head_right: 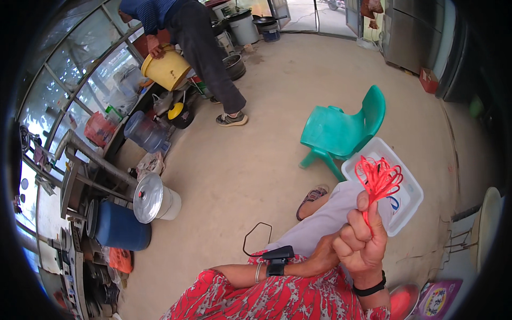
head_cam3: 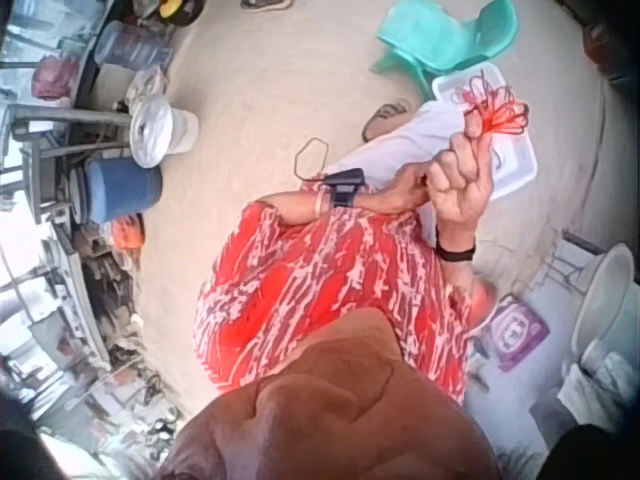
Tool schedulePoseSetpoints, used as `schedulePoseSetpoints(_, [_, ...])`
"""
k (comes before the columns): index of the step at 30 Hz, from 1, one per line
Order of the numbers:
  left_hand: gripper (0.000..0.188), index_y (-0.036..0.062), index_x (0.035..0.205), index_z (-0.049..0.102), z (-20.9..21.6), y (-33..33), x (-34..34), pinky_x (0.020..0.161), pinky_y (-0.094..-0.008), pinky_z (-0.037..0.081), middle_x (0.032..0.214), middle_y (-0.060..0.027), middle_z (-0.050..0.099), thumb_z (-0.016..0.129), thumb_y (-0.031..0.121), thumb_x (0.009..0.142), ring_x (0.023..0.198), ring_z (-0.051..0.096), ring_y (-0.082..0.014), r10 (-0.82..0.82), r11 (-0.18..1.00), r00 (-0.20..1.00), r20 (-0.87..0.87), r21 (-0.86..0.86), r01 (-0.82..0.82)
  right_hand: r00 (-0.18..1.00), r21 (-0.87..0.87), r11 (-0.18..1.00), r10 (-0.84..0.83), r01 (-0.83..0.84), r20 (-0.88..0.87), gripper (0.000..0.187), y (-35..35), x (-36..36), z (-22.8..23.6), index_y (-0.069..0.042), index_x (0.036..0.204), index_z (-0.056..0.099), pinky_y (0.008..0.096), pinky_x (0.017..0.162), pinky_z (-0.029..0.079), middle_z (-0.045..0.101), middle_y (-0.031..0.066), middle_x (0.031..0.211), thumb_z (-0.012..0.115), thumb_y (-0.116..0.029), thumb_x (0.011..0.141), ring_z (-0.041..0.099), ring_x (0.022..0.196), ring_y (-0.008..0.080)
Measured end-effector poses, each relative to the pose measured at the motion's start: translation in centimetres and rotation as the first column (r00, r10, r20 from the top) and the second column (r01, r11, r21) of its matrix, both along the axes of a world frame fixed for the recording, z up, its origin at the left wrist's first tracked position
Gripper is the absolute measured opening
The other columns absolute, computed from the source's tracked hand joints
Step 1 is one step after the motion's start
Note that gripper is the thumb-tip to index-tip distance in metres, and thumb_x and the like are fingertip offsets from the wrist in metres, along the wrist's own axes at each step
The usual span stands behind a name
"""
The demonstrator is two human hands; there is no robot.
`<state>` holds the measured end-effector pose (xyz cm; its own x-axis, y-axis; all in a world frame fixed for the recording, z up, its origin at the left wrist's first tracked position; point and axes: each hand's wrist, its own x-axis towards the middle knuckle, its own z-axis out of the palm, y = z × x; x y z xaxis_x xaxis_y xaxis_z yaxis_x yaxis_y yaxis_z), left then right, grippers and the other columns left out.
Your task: Wrapping a red plastic cord around a black metal frame.
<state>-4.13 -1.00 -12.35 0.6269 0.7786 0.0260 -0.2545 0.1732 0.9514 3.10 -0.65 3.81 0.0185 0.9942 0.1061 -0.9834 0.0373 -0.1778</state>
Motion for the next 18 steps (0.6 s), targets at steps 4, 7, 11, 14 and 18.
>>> schedulePoseSetpoints(4, [0.017,0.0012,0.098,0.056,-0.5,-0.2,-0.5,0.065,-0.0419,0.047,0.085,-0.0179,0.063,0.058,0.007,0.082,0.078,0.062,-0.0354,-0.134,0.985,0.959,-0.25,0.072,0.157,0.998,0.004,0.999,0.053,-0.053,0.029,0.026,-0.4,0.7,-0.5,-0.012,0.107,0.041,0.0251,0.043,0.022,0.026,-0.0052,0.056,0.029,-0.035,0.104,0.019,0.041,0.0061])
schedulePoseSetpoints(7, [0.019,0.0033,0.099,0.058,2.4,1.5,-1.8,0.066,-0.043,0.048,0.086,-0.0217,0.062,0.057,0.009,0.081,0.081,0.062,-0.0405,-0.17,0.943,0.934,-0.315,0.224,0.247,0.999,-0.025,0.999,0.032,-0.033,-0.022,0.026,-0.6,0.8,-0.7,-0.011,0.108,0.041,0.0249,0.044,0.023,0.026,-0.0053,0.056,0.029,-0.034,0.104,0.021,0.042,0.0059])
schedulePoseSetpoints(11, [0.009,0.0018,0.087,0.059,3.0,1.5,-1.5,0.06,-0.0374,0.047,0.072,-0.0196,0.06,0.058,0.009,0.082,0.069,0.063,-0.0345,0.032,0.915,0.945,-0.324,0.391,0.103,0.914,0.082,0.993,-0.111,0.085,0.389,0.029,-0.5,2.1,0.3,-0.01,0.105,0.043,0.0263,0.045,0.029,0.029,-0.0049,0.055,0.031,-0.036,0.103,0.027,0.042,0.0077])
schedulePoseSetpoints(14, [0.02,0.0016,0.077,0.055,3.1,2.7,-1.6,0.05,-0.0277,0.039,0.059,-0.0041,0.049,0.055,0.012,0.094,0.054,0.041,-0.01,-0.129,0.988,0.939,-0.32,0.035,0.147,0.772,0.375,0.887,-0.431,0.269,0.467,0.029,0.0,5.7,0.6,-0.011,0.107,0.047,0.0273,0.058,0.037,0.038,-0.0045,0.056,0.029,-0.033,0.104,0.041,0.061,0.0105])
schedulePoseSetpoints(18, [0.022,0.0016,0.076,0.058,4.1,3.7,-1.5,0.051,-0.0215,0.041,0.063,-0.0004,0.057,0.058,0.013,0.095,0.056,0.05,-0.0042,-0.184,0.982,0.945,-0.269,-0.095,0.165,0.644,0.404,0.735,-0.675,0.545,0.359,0.025,-2.8,10.0,3.1,-0.009,0.108,0.049,0.0271,0.064,0.037,0.041,-0.0053,0.063,0.033,-0.029,0.104,0.042,0.067,0.0102])
